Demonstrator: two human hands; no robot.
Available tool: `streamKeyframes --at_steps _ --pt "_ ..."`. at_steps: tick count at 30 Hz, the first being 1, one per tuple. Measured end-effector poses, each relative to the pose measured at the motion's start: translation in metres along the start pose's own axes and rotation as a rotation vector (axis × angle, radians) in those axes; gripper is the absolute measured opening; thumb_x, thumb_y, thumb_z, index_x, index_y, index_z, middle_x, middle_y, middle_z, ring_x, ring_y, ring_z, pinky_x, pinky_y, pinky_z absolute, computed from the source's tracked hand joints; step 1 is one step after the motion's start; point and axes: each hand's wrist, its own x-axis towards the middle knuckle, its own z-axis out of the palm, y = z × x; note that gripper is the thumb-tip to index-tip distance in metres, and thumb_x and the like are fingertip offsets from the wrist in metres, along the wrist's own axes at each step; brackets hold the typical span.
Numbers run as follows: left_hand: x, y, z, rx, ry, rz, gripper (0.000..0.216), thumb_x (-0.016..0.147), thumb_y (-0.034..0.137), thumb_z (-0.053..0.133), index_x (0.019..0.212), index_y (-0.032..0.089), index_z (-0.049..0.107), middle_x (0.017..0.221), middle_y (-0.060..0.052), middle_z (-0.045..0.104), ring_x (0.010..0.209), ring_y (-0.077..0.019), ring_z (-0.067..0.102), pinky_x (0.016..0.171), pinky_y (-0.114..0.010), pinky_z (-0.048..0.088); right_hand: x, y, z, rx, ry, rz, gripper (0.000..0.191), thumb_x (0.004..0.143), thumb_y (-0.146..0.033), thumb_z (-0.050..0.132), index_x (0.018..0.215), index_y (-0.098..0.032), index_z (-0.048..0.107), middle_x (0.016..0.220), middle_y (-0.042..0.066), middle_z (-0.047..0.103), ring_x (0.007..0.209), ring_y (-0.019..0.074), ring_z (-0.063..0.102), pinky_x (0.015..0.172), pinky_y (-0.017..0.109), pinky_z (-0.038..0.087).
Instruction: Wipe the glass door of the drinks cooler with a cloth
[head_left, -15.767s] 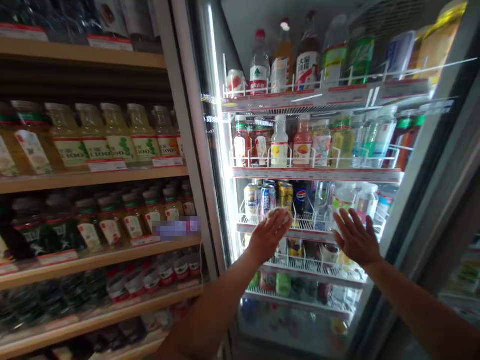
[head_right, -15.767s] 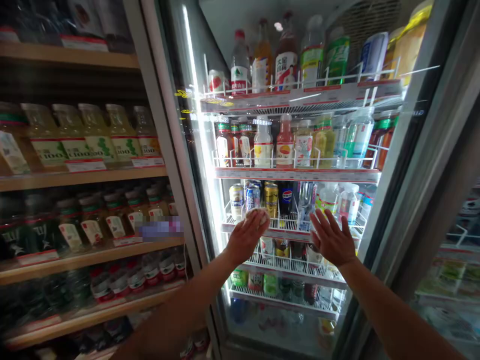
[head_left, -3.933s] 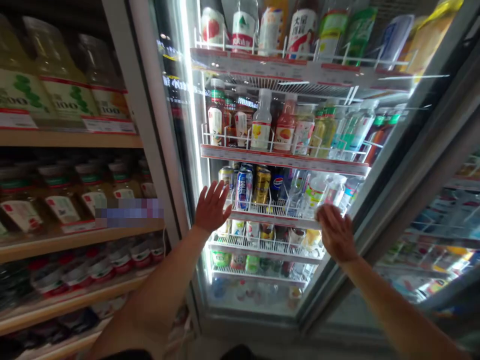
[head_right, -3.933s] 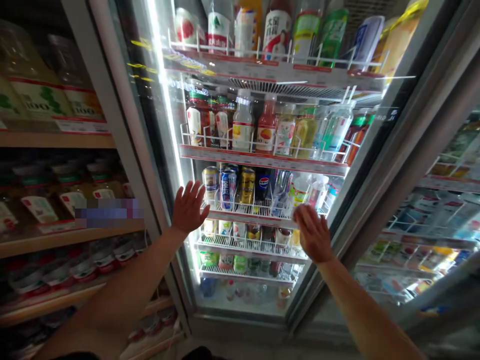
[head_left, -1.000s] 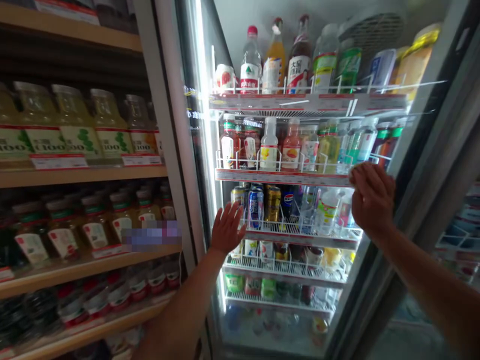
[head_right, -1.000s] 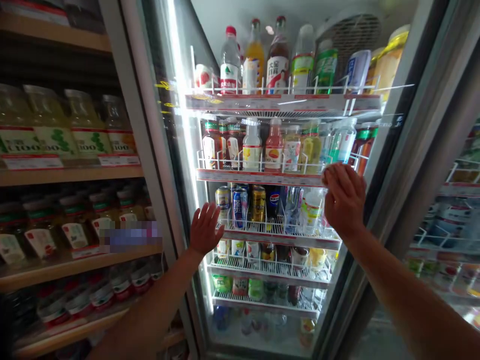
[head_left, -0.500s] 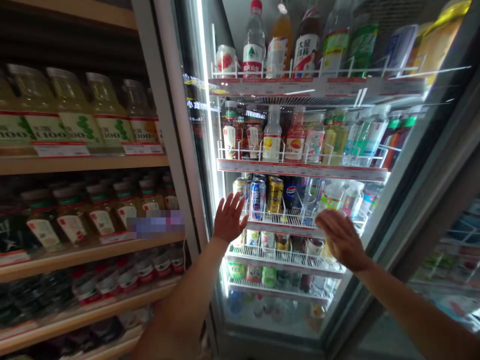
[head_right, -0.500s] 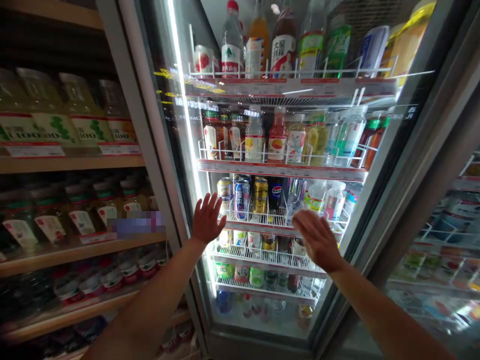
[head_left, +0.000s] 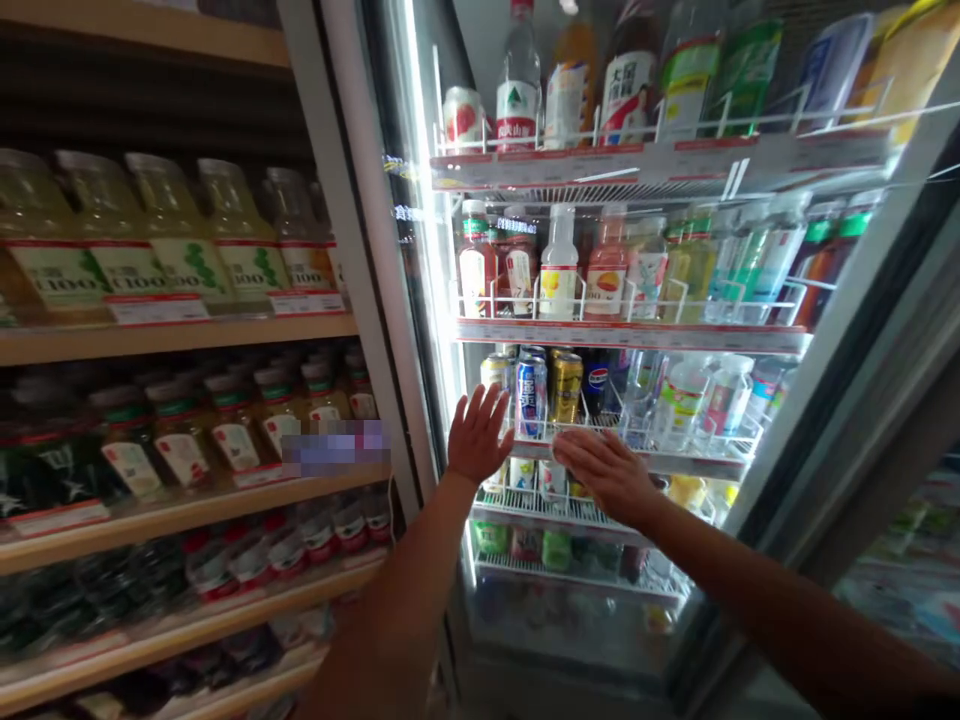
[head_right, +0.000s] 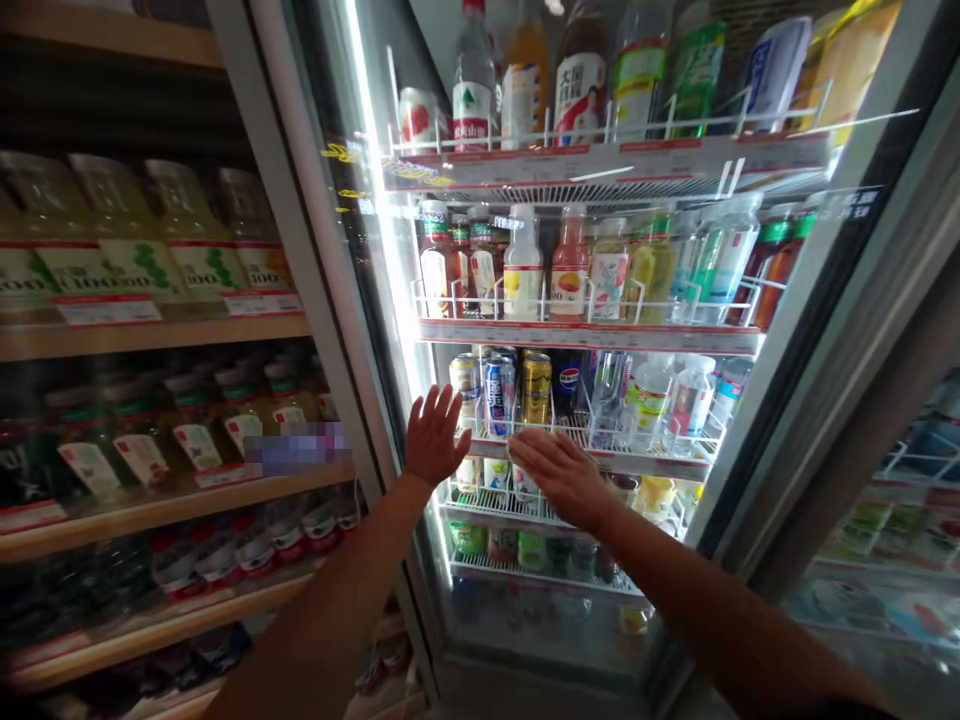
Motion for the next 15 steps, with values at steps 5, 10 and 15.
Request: streamKeyframes --at_steps 5,10,15 --pt "-0.001 0.000 0.000 0.007 -0.007 -0.003 0.072 0.096 0.034 0.051 0.158 0.014 0.020 0.152 -0.013 0.047 0.152 -0.0264 0.022 0.123 -0.047 0.024 0.037 0.010 -0.011 -0.073 0.182 0.258 0.063 0.092 -0.014 0.054 0.152 -0.028 0.039 0.151 0.001 0.051 0.148 0.0208 0.034 0.126 0.044 0.011" --pt "-0.002 -0.001 0.000 0.001 -0.021 -0.009 0.071 0.096 0.035 0.051 0.158 0.016 0.021 0.154 -0.013 0.045 0.151 -0.0274 0.027 0.122 -0.047 0.025 0.023 -0.011 0.006 -0.007 0.053 -0.043 0.054 0.094 -0.013 0.048 0.146 -0.025 0.047 0.144 -0.001 0.058 0.144 0.0141 0.038 0.125 0.037 0.014" --pt "-0.004 -0.001 0.002 -0.052 -0.025 -0.026 0.075 0.095 0.034 0.053 0.159 0.016 0.018 0.155 -0.013 0.043 0.151 -0.0262 0.027 0.124 -0.047 0.022 0.057 0.013 -0.010 -0.074 0.222 0.219 0.060 0.094 -0.014 0.050 0.151 -0.029 0.040 0.149 0.000 0.053 0.146 0.0201 0.037 0.126 0.045 0.013"
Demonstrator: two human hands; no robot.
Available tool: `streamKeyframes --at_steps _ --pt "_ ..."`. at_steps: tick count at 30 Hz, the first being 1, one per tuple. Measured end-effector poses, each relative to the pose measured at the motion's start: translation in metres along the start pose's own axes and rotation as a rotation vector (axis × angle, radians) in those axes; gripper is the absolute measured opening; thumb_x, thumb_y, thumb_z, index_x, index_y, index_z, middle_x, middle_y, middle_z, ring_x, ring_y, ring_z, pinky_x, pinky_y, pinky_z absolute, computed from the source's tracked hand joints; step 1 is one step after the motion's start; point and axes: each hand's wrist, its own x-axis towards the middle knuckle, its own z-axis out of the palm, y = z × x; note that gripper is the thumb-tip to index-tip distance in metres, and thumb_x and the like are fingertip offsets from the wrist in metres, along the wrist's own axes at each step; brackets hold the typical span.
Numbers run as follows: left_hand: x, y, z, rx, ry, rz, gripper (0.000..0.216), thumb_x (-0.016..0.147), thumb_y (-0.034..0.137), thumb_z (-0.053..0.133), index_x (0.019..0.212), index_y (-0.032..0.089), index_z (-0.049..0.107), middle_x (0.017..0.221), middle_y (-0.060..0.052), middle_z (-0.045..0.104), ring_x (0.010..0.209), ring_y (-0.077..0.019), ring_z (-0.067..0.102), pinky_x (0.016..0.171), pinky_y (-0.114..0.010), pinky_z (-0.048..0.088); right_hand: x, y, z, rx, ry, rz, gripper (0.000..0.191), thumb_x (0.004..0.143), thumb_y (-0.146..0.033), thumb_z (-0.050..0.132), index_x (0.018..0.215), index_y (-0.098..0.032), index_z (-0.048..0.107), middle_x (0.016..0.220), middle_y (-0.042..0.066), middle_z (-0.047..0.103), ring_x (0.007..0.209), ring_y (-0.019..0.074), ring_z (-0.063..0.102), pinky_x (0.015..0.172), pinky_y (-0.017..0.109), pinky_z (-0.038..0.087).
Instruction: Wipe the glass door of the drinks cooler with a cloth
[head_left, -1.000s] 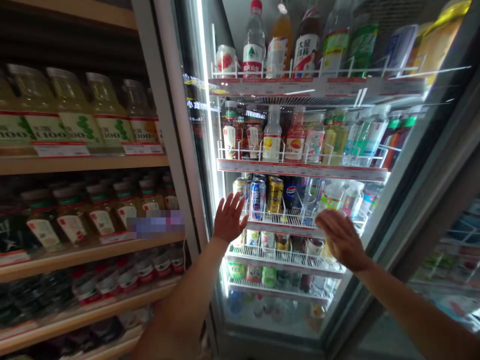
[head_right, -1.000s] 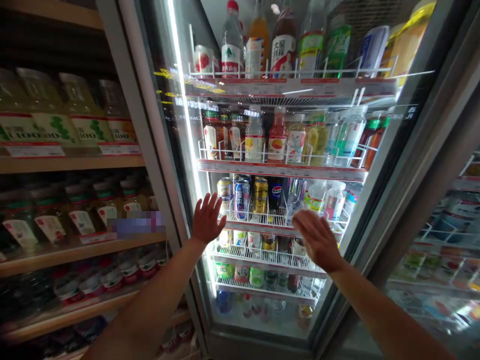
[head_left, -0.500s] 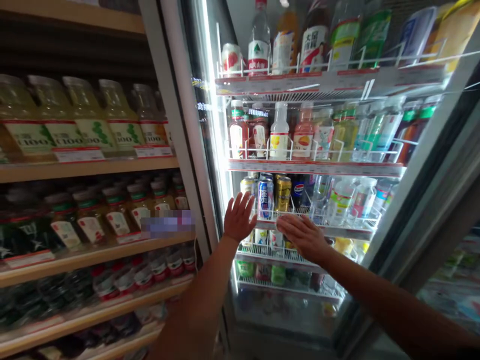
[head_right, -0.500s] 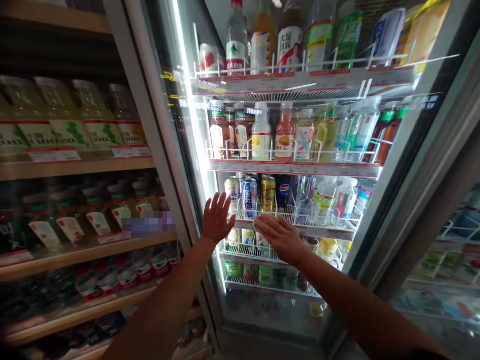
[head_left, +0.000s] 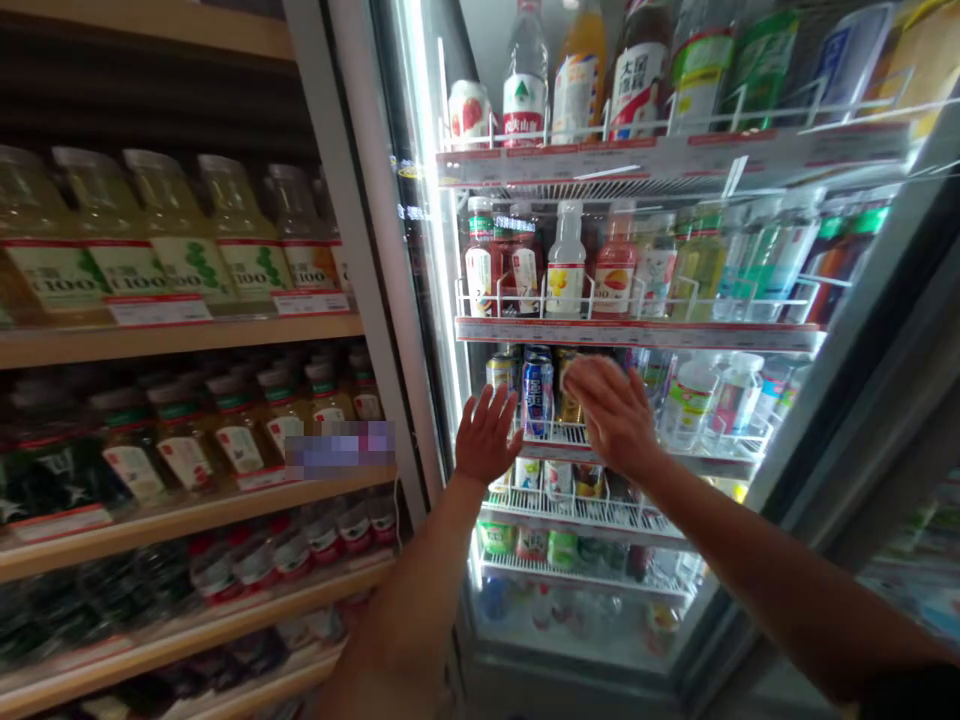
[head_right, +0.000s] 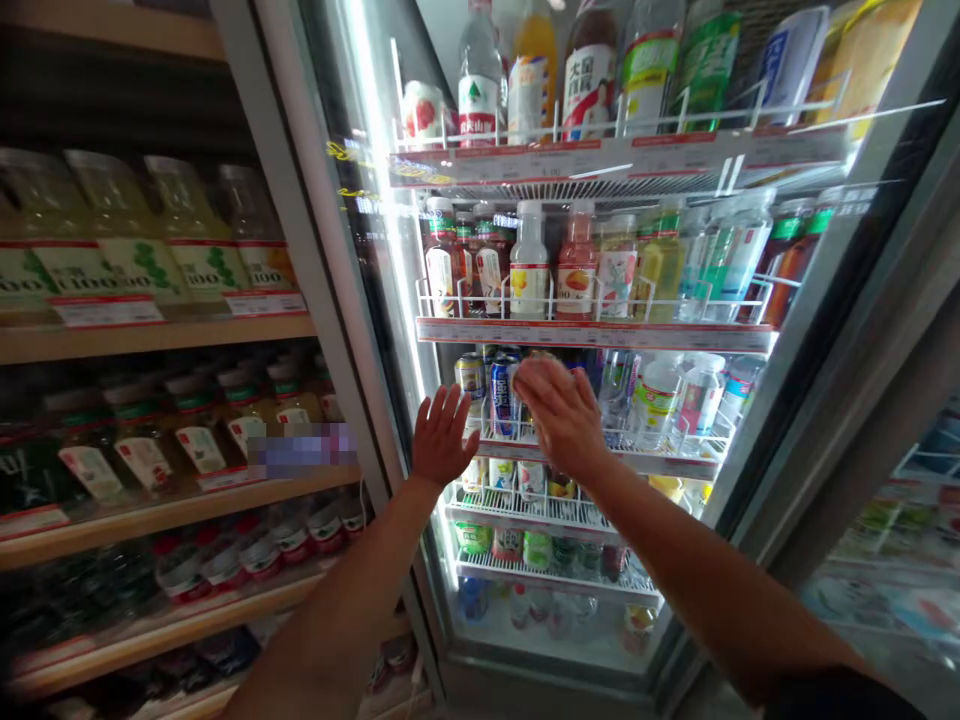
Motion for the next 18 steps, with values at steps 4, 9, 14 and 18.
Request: streamKeyframes --at_steps 4,9,14,18 --pt "-0.001 0.000 0.000 0.011 -0.009 -0.004 0.073 0.095 0.036 0.053 0.158 0.017 0.020 0.154 -0.013 0.043 0.150 -0.0262 0.028 0.124 -0.046 0.021 0.022 0.003 0.002 -0.014 0.085 0.088 0.064 0.094 -0.014 0.049 0.153 -0.034 0.035 0.152 -0.001 0.048 0.148 0.0221 0.034 0.125 0.047 0.017" --pt "0.001 0.000 -0.001 0.028 0.017 0.014 0.069 0.096 0.036 0.050 0.157 0.016 0.024 0.154 -0.013 0.044 0.151 -0.0262 0.027 0.124 -0.046 0.022 0.016 -0.005 0.005 0.051 -0.112 -0.197 0.062 0.095 -0.016 0.050 0.153 -0.030 0.034 0.149 -0.003 0.052 0.145 0.0162 0.037 0.127 0.042 0.011" --pt "0.002 0.000 -0.001 0.027 0.036 0.023 0.070 0.096 0.035 0.051 0.157 0.013 0.025 0.151 -0.014 0.047 0.152 -0.0261 0.022 0.124 -0.046 0.021 0.041 0.010 -0.003 -0.032 0.112 0.099 0.065 0.095 -0.014 0.049 0.154 -0.035 0.033 0.152 -0.002 0.049 0.147 0.0229 0.035 0.124 0.049 0.020" --pt "0.000 0.000 -0.001 0.017 0.022 0.012 0.073 0.095 0.035 0.053 0.158 0.015 0.021 0.153 -0.014 0.045 0.151 -0.0264 0.025 0.124 -0.047 0.021 0.005 -0.008 0.008 0.039 -0.067 -0.118 0.065 0.094 -0.015 0.051 0.155 -0.029 0.032 0.150 -0.001 0.052 0.146 0.0203 0.036 0.125 0.044 0.017"
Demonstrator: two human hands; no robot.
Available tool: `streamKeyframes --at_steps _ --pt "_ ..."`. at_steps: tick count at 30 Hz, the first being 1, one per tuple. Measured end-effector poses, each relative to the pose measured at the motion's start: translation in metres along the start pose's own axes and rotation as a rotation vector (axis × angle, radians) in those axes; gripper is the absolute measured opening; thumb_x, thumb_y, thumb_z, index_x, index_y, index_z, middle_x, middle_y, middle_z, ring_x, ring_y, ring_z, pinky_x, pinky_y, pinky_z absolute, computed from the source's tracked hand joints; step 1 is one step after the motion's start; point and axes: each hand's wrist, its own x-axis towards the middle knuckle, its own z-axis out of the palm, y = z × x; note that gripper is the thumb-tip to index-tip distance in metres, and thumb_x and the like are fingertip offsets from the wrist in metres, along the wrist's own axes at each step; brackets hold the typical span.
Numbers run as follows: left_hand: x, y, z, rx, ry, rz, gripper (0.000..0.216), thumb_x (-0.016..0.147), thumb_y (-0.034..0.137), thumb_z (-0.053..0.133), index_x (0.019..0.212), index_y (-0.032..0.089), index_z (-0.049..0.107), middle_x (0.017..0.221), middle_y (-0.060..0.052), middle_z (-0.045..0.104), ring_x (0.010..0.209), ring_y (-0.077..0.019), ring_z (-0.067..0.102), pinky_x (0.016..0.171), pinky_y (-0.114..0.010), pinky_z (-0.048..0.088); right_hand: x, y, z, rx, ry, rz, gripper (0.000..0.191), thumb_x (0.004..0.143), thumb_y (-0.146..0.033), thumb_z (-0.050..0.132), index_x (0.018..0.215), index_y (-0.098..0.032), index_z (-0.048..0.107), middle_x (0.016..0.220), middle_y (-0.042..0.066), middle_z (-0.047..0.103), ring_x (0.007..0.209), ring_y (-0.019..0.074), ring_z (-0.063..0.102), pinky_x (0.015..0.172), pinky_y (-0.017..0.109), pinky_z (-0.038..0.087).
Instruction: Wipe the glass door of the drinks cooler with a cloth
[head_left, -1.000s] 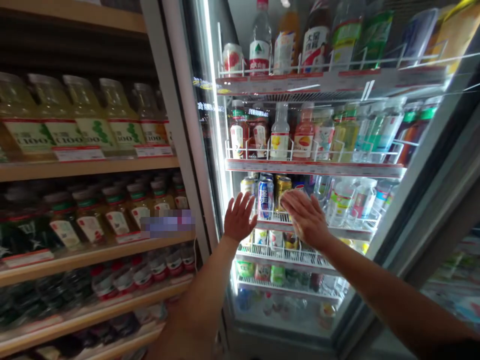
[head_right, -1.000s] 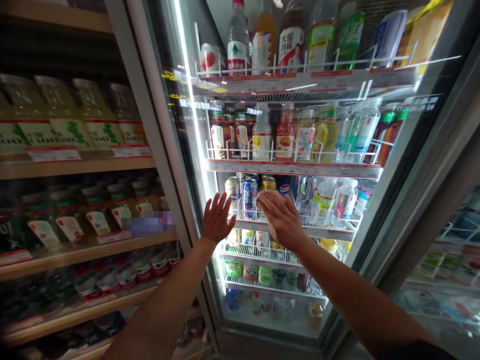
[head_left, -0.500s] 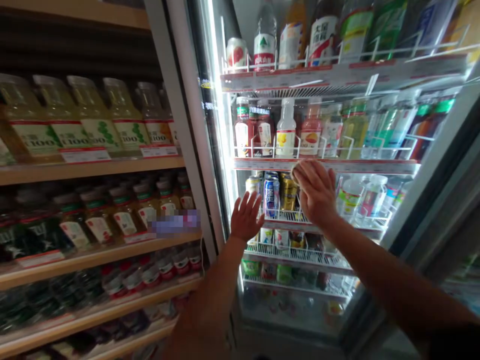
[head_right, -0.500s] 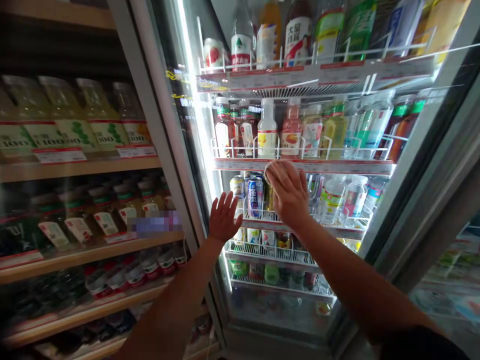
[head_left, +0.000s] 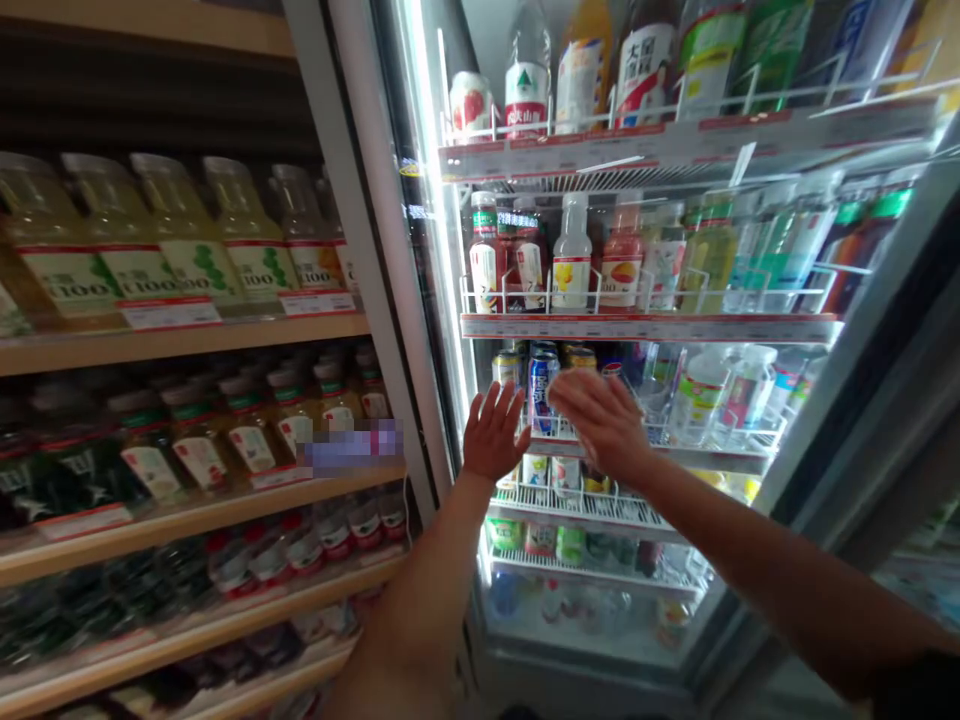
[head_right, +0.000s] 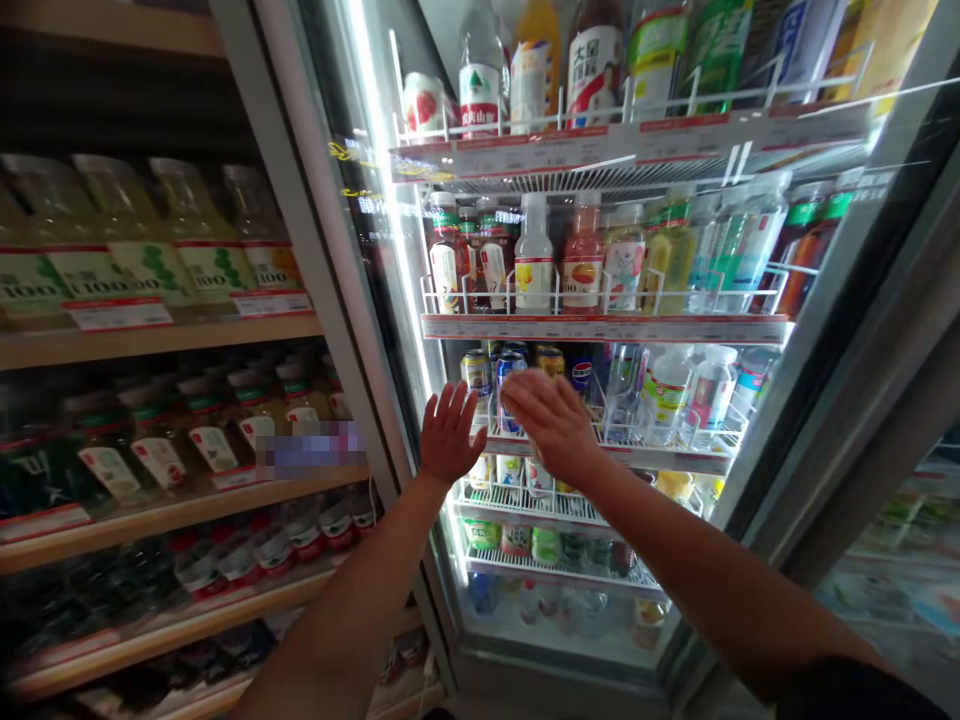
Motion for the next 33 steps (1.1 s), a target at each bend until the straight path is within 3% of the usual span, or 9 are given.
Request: streamKeyframes --at_steps 3,8,10,12,16,19,23,29,33 --pt "0.000 0.000 0.000 -0.010 -0.013 -0.006 0.074 0.095 0.036 0.053 0.158 0.016 0.019 0.154 -0.013 0.044 0.151 -0.0261 0.025 0.125 -0.047 0.021 -0.021 -0.005 0.002 0.050 -0.129 -0.168 0.065 0.093 -0.014 0.052 0.154 -0.027 0.033 0.149 -0.002 0.053 0.145 0.0166 0.038 0.127 0.041 0.011" --pt "0.001 0.000 -0.001 -0.007 0.010 0.006 0.072 0.095 0.035 0.052 0.158 0.014 0.022 0.153 -0.013 0.045 0.152 -0.0250 0.021 0.125 -0.046 0.020 -0.006 0.033 -0.021 -0.084 0.117 0.168 0.067 0.092 -0.013 0.054 0.152 -0.035 0.036 0.150 -0.002 0.052 0.145 0.0218 0.038 0.125 0.047 0.016" --pt "0.002 0.000 -0.001 -0.006 0.011 0.005 0.073 0.095 0.035 0.053 0.158 0.014 0.022 0.153 -0.014 0.045 0.152 -0.0249 0.020 0.125 -0.046 0.020 -0.014 0.033 -0.020 -0.103 0.159 0.219 0.065 0.092 -0.013 0.054 0.152 -0.034 0.039 0.150 0.000 0.051 0.146 0.0241 0.038 0.124 0.049 0.019" --pt "0.002 0.000 -0.001 -0.009 0.005 0.003 0.074 0.095 0.034 0.053 0.158 0.014 0.021 0.153 -0.013 0.045 0.153 -0.0249 0.020 0.125 -0.046 0.020 -0.039 0.018 -0.012 -0.054 0.077 0.128 0.060 0.094 -0.014 0.052 0.151 -0.029 0.041 0.148 0.000 0.054 0.146 0.0230 0.037 0.124 0.047 0.017" --pt "0.001 0.000 0.000 -0.011 -0.001 0.004 0.075 0.095 0.034 0.053 0.158 0.015 0.019 0.155 -0.013 0.042 0.152 -0.0251 0.021 0.125 -0.046 0.021 -0.088 -0.008 0.000 0.118 -0.180 -0.203 0.050 0.099 -0.014 0.040 0.148 -0.026 0.045 0.143 -0.004 0.058 0.141 0.0128 0.043 0.126 0.035 0.010" --pt "0.001 0.000 0.000 -0.011 0.003 0.004 0.074 0.095 0.035 0.052 0.158 0.015 0.020 0.155 -0.013 0.042 0.153 -0.0249 0.020 0.125 -0.046 0.020 -0.087 0.009 -0.011 0.053 -0.132 -0.060 0.055 0.097 -0.013 0.044 0.150 -0.028 0.040 0.144 -0.003 0.058 0.141 0.0154 0.043 0.127 0.041 0.006" --pt "0.002 0.000 0.000 -0.007 0.007 0.005 0.073 0.095 0.035 0.052 0.158 0.015 0.021 0.154 -0.013 0.044 0.153 -0.0248 0.019 0.125 -0.046 0.020 -0.084 0.034 -0.027 -0.080 0.010 0.177 0.066 0.092 -0.015 0.056 0.152 -0.033 0.037 0.147 0.000 0.055 0.143 0.0224 0.042 0.126 0.047 0.013" --pt "0.003 0.001 -0.001 0.014 0.004 0.008 0.073 0.096 0.035 0.050 0.159 0.016 0.018 0.155 -0.013 0.043 0.152 -0.0253 0.021 0.124 -0.046 0.021 -0.128 0.035 -0.033 0.026 -0.210 -0.072 0.063 0.095 -0.008 0.045 0.153 -0.029 0.034 0.141 -0.003 0.060 0.140 0.0138 0.045 0.127 0.039 0.007" --pt "0.001 0.001 -0.001 -0.004 -0.016 -0.010 0.073 0.096 0.035 0.051 0.159 0.018 0.018 0.155 -0.012 0.041 0.151 -0.0259 0.026 0.124 -0.046 0.021 -0.135 0.057 -0.045 -0.136 -0.113 0.064 0.068 0.091 -0.012 0.055 0.153 -0.034 0.035 0.143 0.000 0.059 0.139 0.0208 0.047 0.127 0.046 0.012"
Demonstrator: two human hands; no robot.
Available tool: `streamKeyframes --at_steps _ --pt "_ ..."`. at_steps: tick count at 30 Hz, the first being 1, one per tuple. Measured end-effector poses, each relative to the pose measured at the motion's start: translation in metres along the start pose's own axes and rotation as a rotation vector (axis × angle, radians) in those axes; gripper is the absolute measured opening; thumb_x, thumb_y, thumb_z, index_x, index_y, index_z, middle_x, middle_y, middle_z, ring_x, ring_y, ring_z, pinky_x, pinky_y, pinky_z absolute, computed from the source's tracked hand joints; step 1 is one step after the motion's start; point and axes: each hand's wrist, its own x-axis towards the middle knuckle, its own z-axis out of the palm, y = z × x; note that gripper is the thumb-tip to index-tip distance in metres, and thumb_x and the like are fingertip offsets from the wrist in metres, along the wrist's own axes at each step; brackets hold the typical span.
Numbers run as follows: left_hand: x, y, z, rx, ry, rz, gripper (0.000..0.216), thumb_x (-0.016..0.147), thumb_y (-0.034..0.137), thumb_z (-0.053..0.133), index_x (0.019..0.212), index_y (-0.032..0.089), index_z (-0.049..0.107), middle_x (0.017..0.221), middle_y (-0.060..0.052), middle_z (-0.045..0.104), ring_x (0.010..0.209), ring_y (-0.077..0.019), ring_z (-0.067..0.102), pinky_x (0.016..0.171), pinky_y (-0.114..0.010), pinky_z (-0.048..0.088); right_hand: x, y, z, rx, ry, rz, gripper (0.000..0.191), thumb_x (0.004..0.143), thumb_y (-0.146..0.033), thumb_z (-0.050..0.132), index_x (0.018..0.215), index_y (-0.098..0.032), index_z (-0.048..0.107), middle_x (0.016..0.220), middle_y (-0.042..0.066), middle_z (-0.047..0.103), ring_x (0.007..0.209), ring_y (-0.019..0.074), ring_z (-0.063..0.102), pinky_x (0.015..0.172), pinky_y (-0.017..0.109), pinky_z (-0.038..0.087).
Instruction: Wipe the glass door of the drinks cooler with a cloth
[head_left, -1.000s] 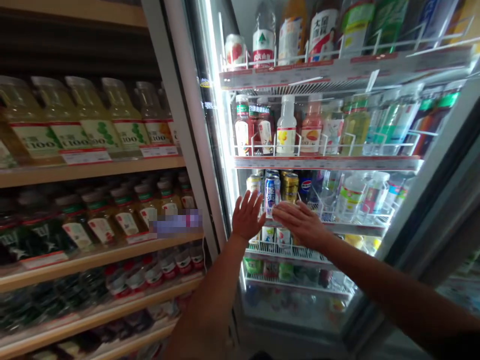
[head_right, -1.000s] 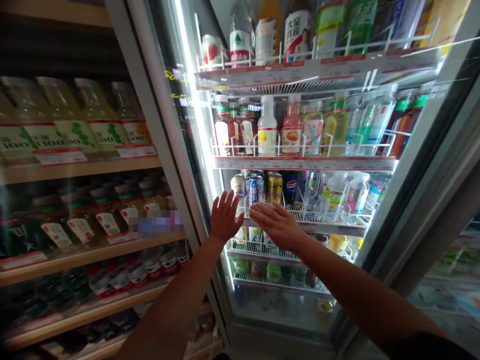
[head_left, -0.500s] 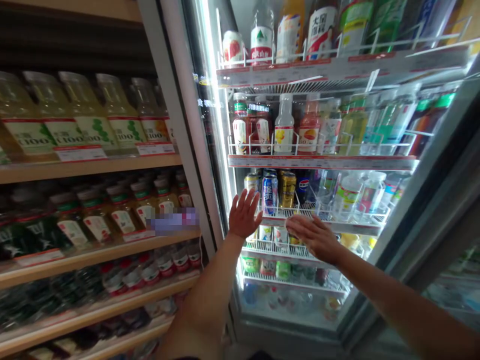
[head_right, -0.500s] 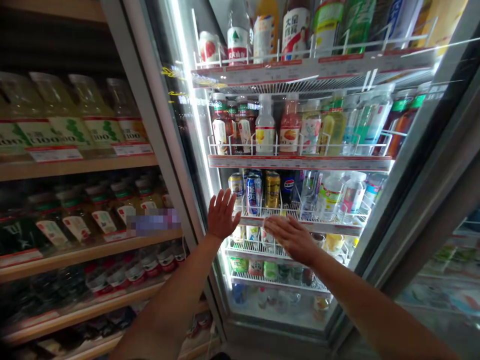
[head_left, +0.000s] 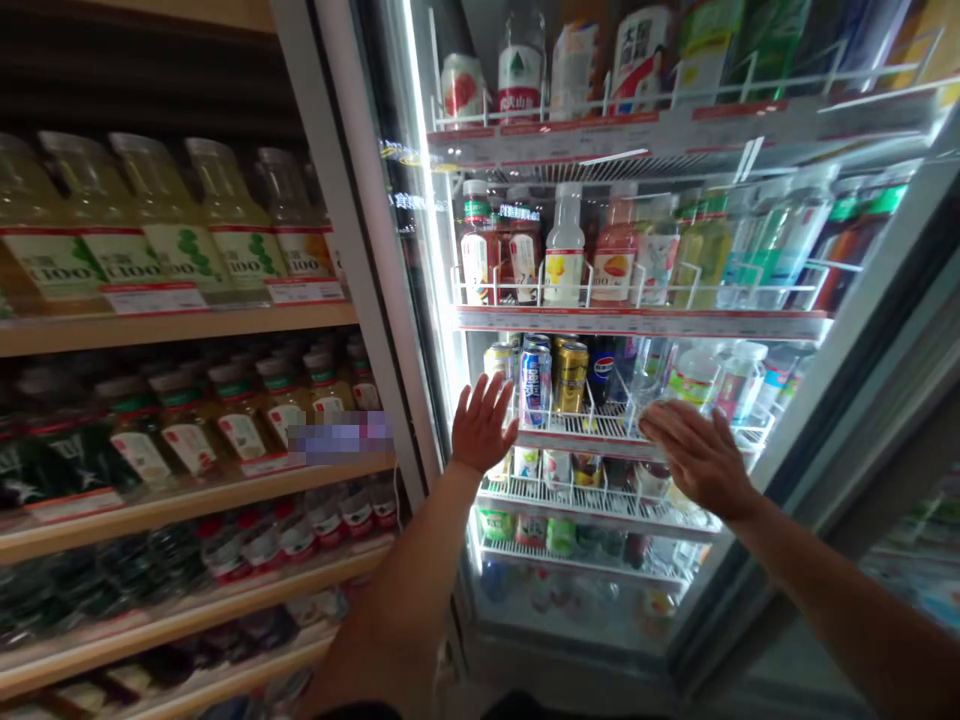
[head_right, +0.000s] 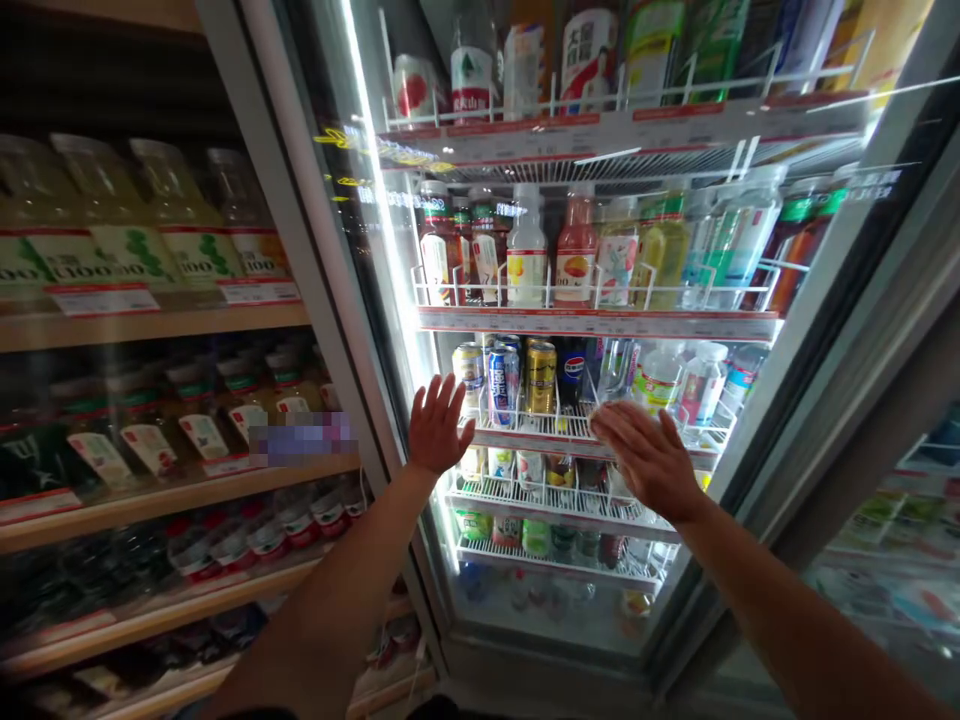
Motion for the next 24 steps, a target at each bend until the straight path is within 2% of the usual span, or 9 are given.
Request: streamKeyframes --at_steps 3,6,8,12,14,18,20,22,24 --pt "-0.001 0.000 0.001 -0.010 -0.017 -0.011 0.074 0.095 0.035 0.051 0.159 0.019 0.018 0.157 -0.012 0.039 0.150 -0.0263 0.028 0.124 -0.047 0.021 -0.011 0.006 -0.002 -0.046 0.041 0.078 0.071 0.089 -0.014 0.058 0.153 -0.033 0.036 0.145 0.003 0.056 0.141 0.0253 0.046 0.126 0.047 0.019" --pt "-0.002 0.000 0.002 -0.009 -0.013 -0.007 0.075 0.095 0.035 0.052 0.159 0.019 0.016 0.157 -0.012 0.039 0.151 -0.0259 0.026 0.124 -0.046 0.021 -0.026 0.009 -0.004 -0.039 -0.062 -0.001 0.070 0.089 -0.009 0.054 0.151 -0.035 0.038 0.143 0.000 0.059 0.137 0.0223 0.050 0.126 0.044 0.017" --pt "-0.001 0.000 0.002 -0.008 -0.011 -0.007 0.075 0.095 0.035 0.052 0.159 0.019 0.016 0.156 -0.012 0.040 0.151 -0.0255 0.026 0.125 -0.046 0.020 -0.028 0.021 -0.009 -0.073 -0.065 -0.003 0.069 0.090 -0.009 0.054 0.151 -0.037 0.038 0.143 0.000 0.059 0.135 0.0233 0.053 0.126 0.047 0.016" --pt "0.000 0.000 0.001 -0.004 0.003 0.002 0.075 0.095 0.035 0.052 0.159 0.018 0.016 0.156 -0.013 0.040 0.152 -0.0253 0.022 0.125 -0.046 0.021 -0.021 0.054 -0.017 -0.195 0.226 0.229 0.071 0.088 -0.016 0.058 0.154 -0.030 0.037 0.153 0.011 0.047 0.139 0.0361 0.045 0.120 0.052 0.031" --pt "0.001 0.001 0.000 0.001 0.016 0.009 0.075 0.095 0.034 0.052 0.159 0.016 0.017 0.155 -0.013 0.041 0.153 -0.0252 0.020 0.125 -0.046 0.020 -0.027 0.054 -0.016 -0.188 0.283 0.269 0.073 0.086 -0.016 0.059 0.155 -0.026 0.035 0.157 0.014 0.041 0.142 0.0396 0.041 0.116 0.051 0.037" --pt "0.001 0.001 -0.001 0.003 0.002 0.002 0.077 0.094 0.033 0.054 0.159 0.017 0.017 0.155 -0.013 0.042 0.152 -0.0254 0.021 0.124 -0.047 0.021 -0.051 0.035 -0.010 -0.125 0.127 0.178 0.077 0.088 -0.014 0.058 0.157 -0.030 0.030 0.151 0.013 0.049 0.138 0.0370 0.048 0.112 0.053 0.043" --pt "0.000 0.000 -0.001 0.007 -0.018 -0.004 0.077 0.094 0.033 0.054 0.159 0.017 0.017 0.154 -0.013 0.043 0.152 -0.0260 0.023 0.124 -0.047 0.022 -0.048 0.039 -0.013 -0.121 0.087 0.190 0.073 0.090 -0.015 0.056 0.156 -0.031 0.031 0.147 0.012 0.053 0.135 0.0366 0.050 0.112 0.057 0.042" --pt "0.000 0.000 -0.001 0.021 -0.016 -0.001 0.075 0.094 0.034 0.053 0.159 0.016 0.018 0.154 -0.014 0.044 0.151 -0.0264 0.024 0.124 -0.047 0.022 -0.028 0.054 -0.021 -0.113 0.188 0.279 0.068 0.090 -0.017 0.054 0.155 -0.028 0.034 0.151 0.013 0.049 0.137 0.0404 0.047 0.111 0.061 0.040" --pt "0.000 0.000 -0.001 0.033 0.000 0.007 0.075 0.095 0.034 0.052 0.159 0.016 0.018 0.154 -0.014 0.044 0.151 -0.0264 0.024 0.124 -0.047 0.022 -0.003 0.068 -0.028 -0.116 0.390 0.368 0.062 0.091 -0.020 0.052 0.152 -0.028 0.041 0.157 0.010 0.040 0.141 0.0418 0.040 0.115 0.058 0.036"
